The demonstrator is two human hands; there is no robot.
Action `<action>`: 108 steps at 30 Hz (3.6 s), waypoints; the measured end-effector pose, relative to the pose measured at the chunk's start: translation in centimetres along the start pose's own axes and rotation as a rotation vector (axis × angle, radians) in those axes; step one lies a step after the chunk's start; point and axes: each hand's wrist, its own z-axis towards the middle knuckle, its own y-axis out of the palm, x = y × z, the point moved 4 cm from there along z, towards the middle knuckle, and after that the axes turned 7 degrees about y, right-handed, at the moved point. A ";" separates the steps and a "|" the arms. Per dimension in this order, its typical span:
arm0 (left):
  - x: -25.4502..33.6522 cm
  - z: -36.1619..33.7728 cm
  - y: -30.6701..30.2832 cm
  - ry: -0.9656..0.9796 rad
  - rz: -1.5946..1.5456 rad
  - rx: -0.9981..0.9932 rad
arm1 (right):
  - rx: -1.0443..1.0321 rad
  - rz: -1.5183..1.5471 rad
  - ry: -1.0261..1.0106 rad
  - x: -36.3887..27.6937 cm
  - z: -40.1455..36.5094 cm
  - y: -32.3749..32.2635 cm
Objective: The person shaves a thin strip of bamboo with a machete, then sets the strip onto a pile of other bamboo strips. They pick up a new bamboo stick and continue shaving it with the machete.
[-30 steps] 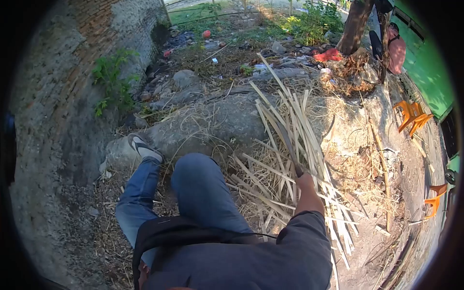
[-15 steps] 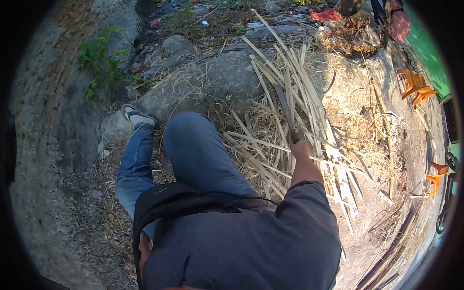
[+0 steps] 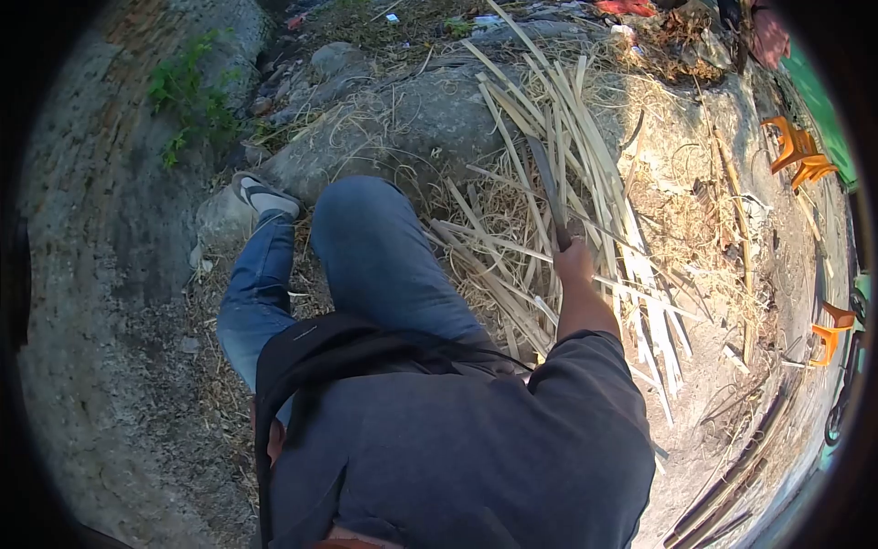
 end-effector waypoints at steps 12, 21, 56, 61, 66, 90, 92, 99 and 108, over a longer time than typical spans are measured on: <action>4.6 -2.1 -3.4 0.038 -0.523 0.033 | 0.006 -0.086 0.014 4.5 -4.6 2.5; 2.7 -1.5 -0.7 -0.067 -0.811 0.031 | -0.021 -0.317 -0.201 3.4 -5.2 3.3; 18.4 1.6 -5.9 0.246 -0.857 0.364 | 0.228 -0.216 -0.597 -15.9 -7.3 -18.4; 31.9 3.2 -5.7 0.650 -0.705 0.129 | 0.245 -0.264 -0.751 -24.5 -10.4 -21.8; 44.3 2.3 -5.5 1.073 -0.147 0.159 | 0.294 -0.308 -0.944 -32.2 -15.3 -23.4; 49.8 4.8 -1.4 1.350 0.442 0.606 | 0.092 -0.475 -1.407 -43.8 -29.0 -22.5; 49.8 4.5 -1.6 1.376 0.411 0.609 | 0.096 -0.466 -1.414 -43.6 -28.4 -22.6; 46.0 3.6 -3.9 1.187 0.584 0.446 | 0.226 -0.465 -1.340 -43.3 -24.9 -23.6; 30.1 -0.1 -9.0 0.459 0.469 0.399 | 0.202 -0.048 -1.189 -42.1 -22.7 -22.7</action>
